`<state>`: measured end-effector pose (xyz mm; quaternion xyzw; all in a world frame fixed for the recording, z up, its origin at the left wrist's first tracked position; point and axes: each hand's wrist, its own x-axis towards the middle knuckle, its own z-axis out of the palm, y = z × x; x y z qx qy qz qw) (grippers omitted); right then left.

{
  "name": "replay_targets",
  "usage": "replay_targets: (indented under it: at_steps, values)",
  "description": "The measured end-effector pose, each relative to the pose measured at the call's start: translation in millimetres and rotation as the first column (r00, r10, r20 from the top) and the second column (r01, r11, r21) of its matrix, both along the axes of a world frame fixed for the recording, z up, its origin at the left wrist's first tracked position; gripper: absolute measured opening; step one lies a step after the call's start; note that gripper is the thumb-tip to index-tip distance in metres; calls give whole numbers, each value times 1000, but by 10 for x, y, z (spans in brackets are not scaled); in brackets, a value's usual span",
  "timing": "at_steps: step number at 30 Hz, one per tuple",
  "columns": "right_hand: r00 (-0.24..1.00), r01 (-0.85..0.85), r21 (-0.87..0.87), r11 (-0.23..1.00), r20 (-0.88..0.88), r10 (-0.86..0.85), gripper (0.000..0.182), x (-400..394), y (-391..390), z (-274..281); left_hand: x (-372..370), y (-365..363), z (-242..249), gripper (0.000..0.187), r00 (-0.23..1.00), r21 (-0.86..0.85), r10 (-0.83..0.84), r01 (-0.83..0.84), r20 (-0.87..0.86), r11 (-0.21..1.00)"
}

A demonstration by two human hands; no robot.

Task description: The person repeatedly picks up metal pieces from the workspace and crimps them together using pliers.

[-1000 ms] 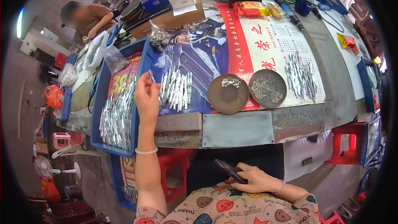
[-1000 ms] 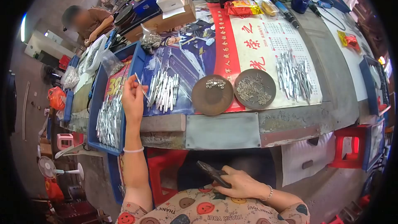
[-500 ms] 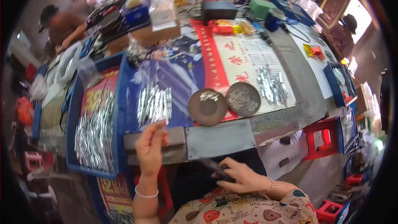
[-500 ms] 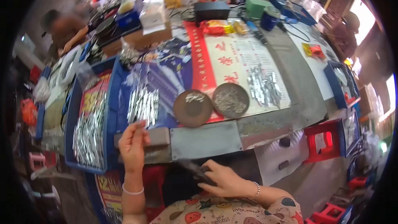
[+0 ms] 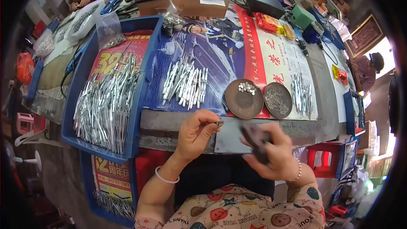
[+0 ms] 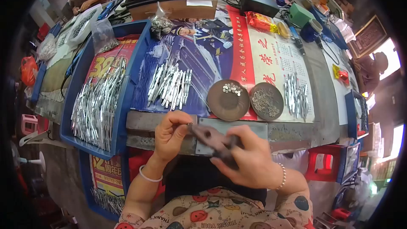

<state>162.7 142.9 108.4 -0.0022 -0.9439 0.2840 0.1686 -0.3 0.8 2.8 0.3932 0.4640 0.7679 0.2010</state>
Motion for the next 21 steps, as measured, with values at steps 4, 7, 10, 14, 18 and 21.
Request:
replay_targets:
  at_steps: [4,7,10,14,18,21]
  values:
    - [984,-80,169,982,169,51,27,-177,5,156,17,-6,-69,7,998,40,-33,31,54,999]
    - [985,-65,158,985,171,38,22,-248,41,125,-31,10,-47,8,1000,52,-1,0,20,999]
    - [1000,2,65,998,-2,-2,22,-168,-38,279,-13,-16,-58,8,1000,74,-14,13,14,997]
    - [966,-31,75,997,259,10,25,-211,-31,129,7,-49,-7,9,993,-2,-21,21,113,1000]
    - [971,14,-3,1000,239,-13,28,57,-3,101,227,-180,6,11,942,76,-69,46,329,996]
    - [956,-41,11,999,292,36,28,291,-53,-98,393,-341,162,11,784,-18,-92,131,614,991]
